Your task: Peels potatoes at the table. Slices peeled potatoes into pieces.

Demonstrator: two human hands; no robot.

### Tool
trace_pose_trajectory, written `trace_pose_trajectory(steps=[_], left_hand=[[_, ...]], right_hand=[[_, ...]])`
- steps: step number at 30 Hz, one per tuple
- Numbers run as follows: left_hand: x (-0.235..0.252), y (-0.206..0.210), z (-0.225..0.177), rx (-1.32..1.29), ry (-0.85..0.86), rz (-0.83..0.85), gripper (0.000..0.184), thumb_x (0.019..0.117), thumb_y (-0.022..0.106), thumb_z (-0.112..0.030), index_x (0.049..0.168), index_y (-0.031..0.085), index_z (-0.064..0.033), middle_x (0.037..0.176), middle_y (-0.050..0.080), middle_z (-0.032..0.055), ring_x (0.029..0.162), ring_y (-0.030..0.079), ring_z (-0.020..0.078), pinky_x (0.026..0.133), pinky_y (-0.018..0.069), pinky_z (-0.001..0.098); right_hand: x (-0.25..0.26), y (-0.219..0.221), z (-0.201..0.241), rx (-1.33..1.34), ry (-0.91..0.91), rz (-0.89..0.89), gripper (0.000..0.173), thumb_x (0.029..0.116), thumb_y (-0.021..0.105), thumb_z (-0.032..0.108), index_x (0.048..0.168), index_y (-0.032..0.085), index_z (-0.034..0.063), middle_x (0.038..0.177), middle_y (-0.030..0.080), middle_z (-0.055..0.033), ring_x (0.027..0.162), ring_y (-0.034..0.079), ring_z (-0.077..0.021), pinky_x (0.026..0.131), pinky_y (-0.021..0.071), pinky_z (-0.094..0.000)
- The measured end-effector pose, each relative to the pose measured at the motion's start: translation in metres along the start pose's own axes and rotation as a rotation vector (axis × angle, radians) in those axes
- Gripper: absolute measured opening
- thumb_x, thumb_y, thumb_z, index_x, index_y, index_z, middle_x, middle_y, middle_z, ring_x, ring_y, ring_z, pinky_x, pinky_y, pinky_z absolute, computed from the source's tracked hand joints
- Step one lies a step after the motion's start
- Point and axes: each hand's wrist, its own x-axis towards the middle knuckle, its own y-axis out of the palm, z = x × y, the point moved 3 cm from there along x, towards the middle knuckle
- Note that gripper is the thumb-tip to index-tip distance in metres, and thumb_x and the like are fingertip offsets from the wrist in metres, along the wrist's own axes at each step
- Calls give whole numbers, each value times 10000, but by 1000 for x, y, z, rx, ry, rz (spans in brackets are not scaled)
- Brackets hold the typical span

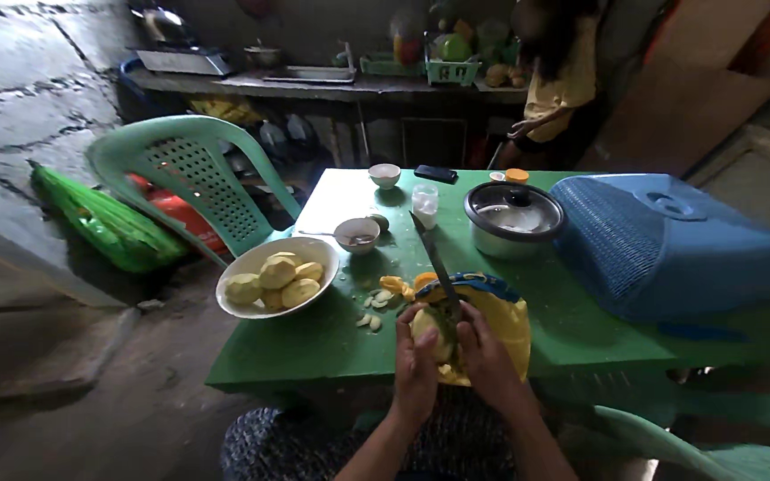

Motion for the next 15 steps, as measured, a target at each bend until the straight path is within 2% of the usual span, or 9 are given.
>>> trace_pose_trajectory(steps=[2,3,5,7,8,10,15], left_hand=[[12,-5,-5,1,-45,5,606,1039,484,-401,1479,336,-12,1240,603,102,1061,647,162,883,590,372],[16,-8,-6,5,-57,3,550,1066,420,-371,1477,344,-14,1223,610,107,1050,652,168,883,590,376],[19,-13,-5,-23,-64,9,513,1086,372,-359,1457,330,-8,1181,620,93,1025,658,153,886,586,359],[15,-15,-3,-78,-57,18,516,1064,431,-304,1457,293,1,1179,626,60,1034,654,113,907,576,322],[13,-15,-3,-103,-47,7,507,1041,471,-252,1449,311,2,1180,637,45,1041,656,100,910,575,309],[11,-16,-3,-119,4,6,490,1042,520,-240,1447,374,-6,1209,643,16,1070,647,81,934,562,292],[11,-14,-5,-131,36,-6,397,1061,484,-218,1397,429,-13,1159,647,8,1031,650,65,906,567,266]], right_hand=[[-11,3,1,20,-30,36,635,1081,385,479,1560,379,62,1123,706,-119,835,687,-172,739,591,-426],[-17,5,2,13,-43,51,660,1073,386,502,1569,367,68,1104,712,-118,807,687,-178,710,593,-438],[-27,10,4,-18,-114,31,724,1050,389,576,1562,389,63,812,686,-77,580,600,-165,535,546,-427],[-36,14,6,-81,-184,27,780,1027,376,640,1557,404,68,724,670,-60,525,588,-169,492,541,-427],[-39,16,7,-120,-218,18,802,1019,366,658,1553,410,61,689,657,-55,509,583,-172,477,533,-424],[-43,18,10,-189,-262,1,825,1014,349,675,1543,424,46,656,650,-50,499,598,-178,460,533,-426],[-43,20,12,-278,-283,-33,843,1011,324,691,1541,425,43,635,640,-42,494,604,-186,442,526,-426]])
